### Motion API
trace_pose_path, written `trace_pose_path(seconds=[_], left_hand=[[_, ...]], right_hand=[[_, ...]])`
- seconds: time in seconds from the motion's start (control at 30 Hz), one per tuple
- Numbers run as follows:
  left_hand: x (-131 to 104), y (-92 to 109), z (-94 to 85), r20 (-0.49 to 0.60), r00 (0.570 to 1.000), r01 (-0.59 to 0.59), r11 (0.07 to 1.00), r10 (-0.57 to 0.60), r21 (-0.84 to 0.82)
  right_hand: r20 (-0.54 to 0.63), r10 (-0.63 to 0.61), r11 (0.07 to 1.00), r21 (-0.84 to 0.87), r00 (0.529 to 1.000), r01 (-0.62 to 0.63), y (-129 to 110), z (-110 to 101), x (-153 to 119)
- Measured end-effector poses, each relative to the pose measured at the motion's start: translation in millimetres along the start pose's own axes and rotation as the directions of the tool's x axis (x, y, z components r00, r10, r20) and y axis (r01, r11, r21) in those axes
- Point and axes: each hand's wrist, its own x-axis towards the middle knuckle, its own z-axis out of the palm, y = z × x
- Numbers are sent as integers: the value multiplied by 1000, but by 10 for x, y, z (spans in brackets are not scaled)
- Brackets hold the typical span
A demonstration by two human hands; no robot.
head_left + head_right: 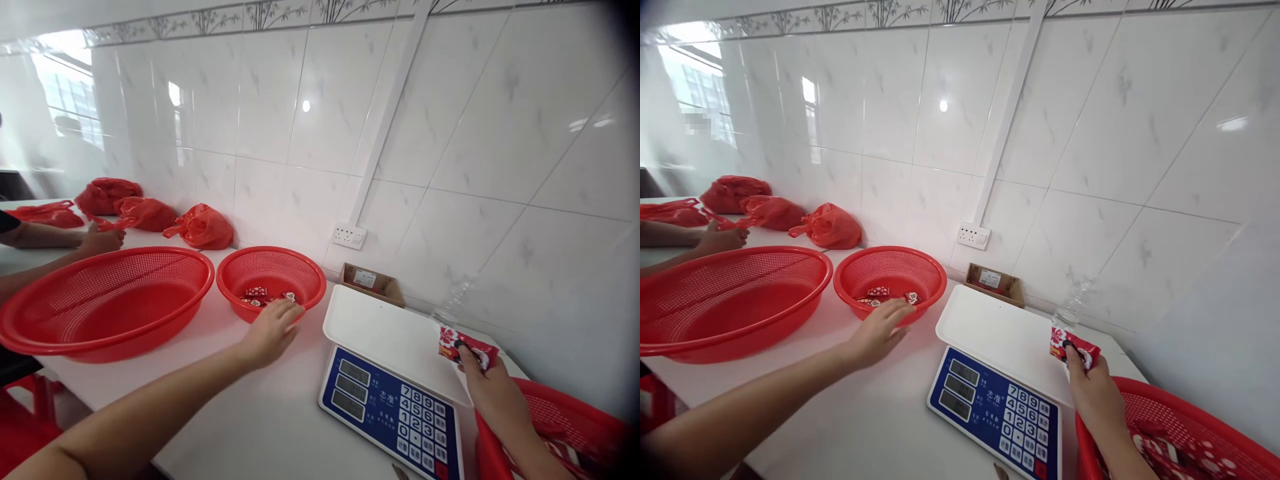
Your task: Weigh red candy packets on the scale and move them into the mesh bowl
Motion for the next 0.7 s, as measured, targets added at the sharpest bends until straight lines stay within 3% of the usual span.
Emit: trace_pose_path(seconds=[0.07,0.17,0.27,0.33,0.4,0.57,0.7], left_hand=[[-153,172,206,-59,982,-188,969,180,-161],[-410,439,509,15,907,-398,867,421,-301],[-599,585,719,93,790,-509,733,606,-451],[-649,598,787,120,748,-510,680,653,-526],[-645,567,807,142,767,-443,676,626,-589],[-578,451,769,234,889,-118,691,394,-713],[-561,417,714,308,911,42,680,275,-732]], right_hand=[[19,29,999,-23,999,-29,-32,-29,-13],[21,-28,996,-87,999,29,-80,-76,-24],[35,-144,981,-125,989,147,-179,-118,-32],[73,-161,979,-118,984,169,-312,-139,-33],[92,-133,989,-50,987,138,-496,-144,-26],[139,-133,944,319,981,82,-991,3,-15],[185,-121,921,388,975,41,-1279,280,-64]])
